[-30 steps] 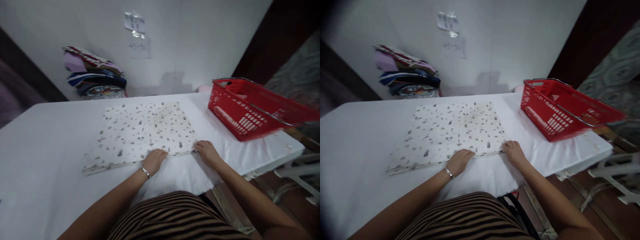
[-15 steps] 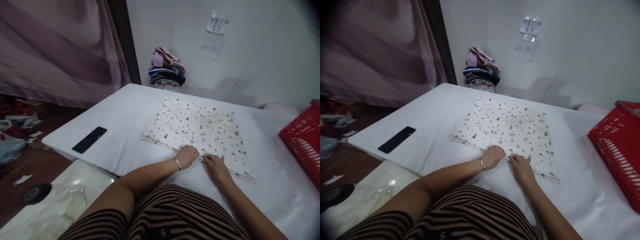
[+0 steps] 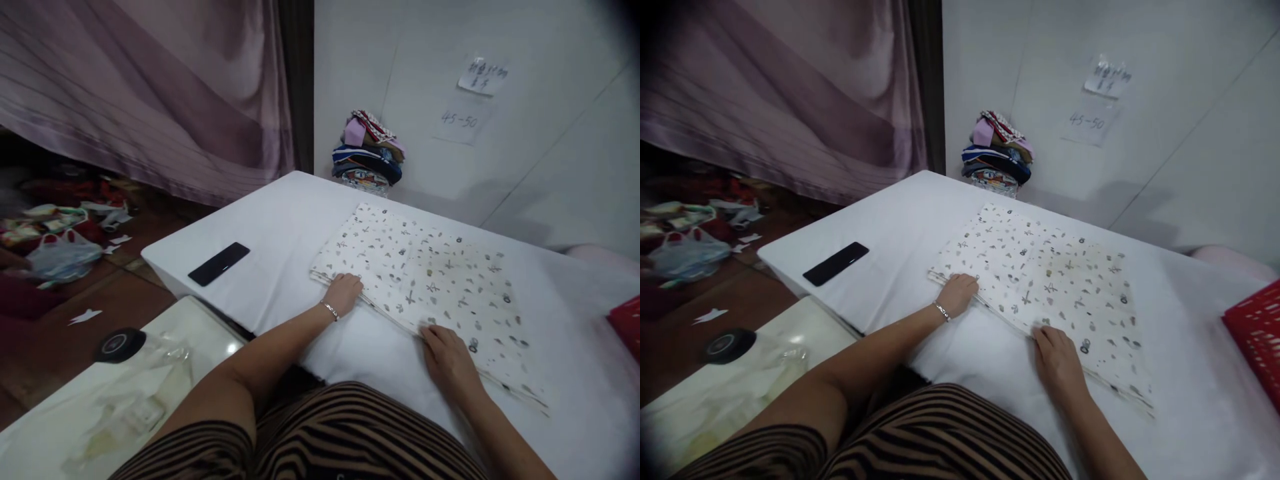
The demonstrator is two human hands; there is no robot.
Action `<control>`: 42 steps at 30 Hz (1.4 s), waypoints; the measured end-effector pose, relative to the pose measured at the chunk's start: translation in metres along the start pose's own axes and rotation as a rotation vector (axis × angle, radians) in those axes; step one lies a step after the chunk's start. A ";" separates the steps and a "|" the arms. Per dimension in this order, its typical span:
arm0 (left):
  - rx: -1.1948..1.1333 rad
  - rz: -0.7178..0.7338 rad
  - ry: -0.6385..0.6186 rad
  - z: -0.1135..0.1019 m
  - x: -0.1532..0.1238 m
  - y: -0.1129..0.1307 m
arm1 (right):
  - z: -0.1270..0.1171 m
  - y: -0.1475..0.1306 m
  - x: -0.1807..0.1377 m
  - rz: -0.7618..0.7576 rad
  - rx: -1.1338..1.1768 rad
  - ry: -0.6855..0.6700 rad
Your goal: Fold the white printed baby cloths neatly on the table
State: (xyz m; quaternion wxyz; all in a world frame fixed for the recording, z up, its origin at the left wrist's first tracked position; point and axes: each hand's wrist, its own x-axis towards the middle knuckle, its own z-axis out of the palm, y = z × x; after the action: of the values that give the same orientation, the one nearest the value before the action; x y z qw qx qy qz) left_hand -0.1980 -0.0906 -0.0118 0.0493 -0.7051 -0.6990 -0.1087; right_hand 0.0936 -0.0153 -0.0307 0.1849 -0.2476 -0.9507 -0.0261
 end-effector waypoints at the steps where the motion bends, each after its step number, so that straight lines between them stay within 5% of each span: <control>1: -0.017 -0.024 0.020 -0.002 -0.004 -0.005 | 0.000 -0.006 0.007 -0.010 0.008 -0.009; 4: -0.085 -0.136 0.117 -0.010 -0.021 -0.022 | 0.003 -0.024 0.033 -0.052 0.050 -0.050; 7: -0.115 -0.393 0.193 -0.019 -0.047 -0.042 | 0.006 -0.044 0.067 -0.093 0.116 -0.109; 11: -0.060 -0.720 0.141 -0.026 -0.070 -0.063 | 0.012 -0.079 0.127 -0.144 0.220 -0.185; 19: -0.072 -0.830 0.035 -0.028 -0.048 -0.065 | 0.047 -0.148 0.224 -0.136 0.229 -0.327; 30: -0.415 -0.980 0.109 -0.022 -0.032 -0.066 | 0.055 -0.147 0.233 -0.123 0.227 -0.368; 34: -0.603 -1.062 0.233 -0.018 -0.034 -0.074 | 0.060 -0.142 0.236 -0.045 0.436 -0.320; 38: -1.026 -1.155 0.402 -0.007 -0.038 -0.084 | 0.063 -0.140 0.233 -0.039 0.600 -0.196; 42: -1.310 -1.168 0.524 -0.003 -0.038 -0.087 | 0.065 -0.145 0.230 -0.088 0.593 -0.245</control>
State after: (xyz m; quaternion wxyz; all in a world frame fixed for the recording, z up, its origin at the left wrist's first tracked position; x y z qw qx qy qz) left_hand -0.2847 -0.1265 -0.0245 -0.2664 -0.0792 -0.7096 -0.6475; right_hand -0.1839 -0.0267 -0.0009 0.1318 -0.1431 -0.9419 0.2739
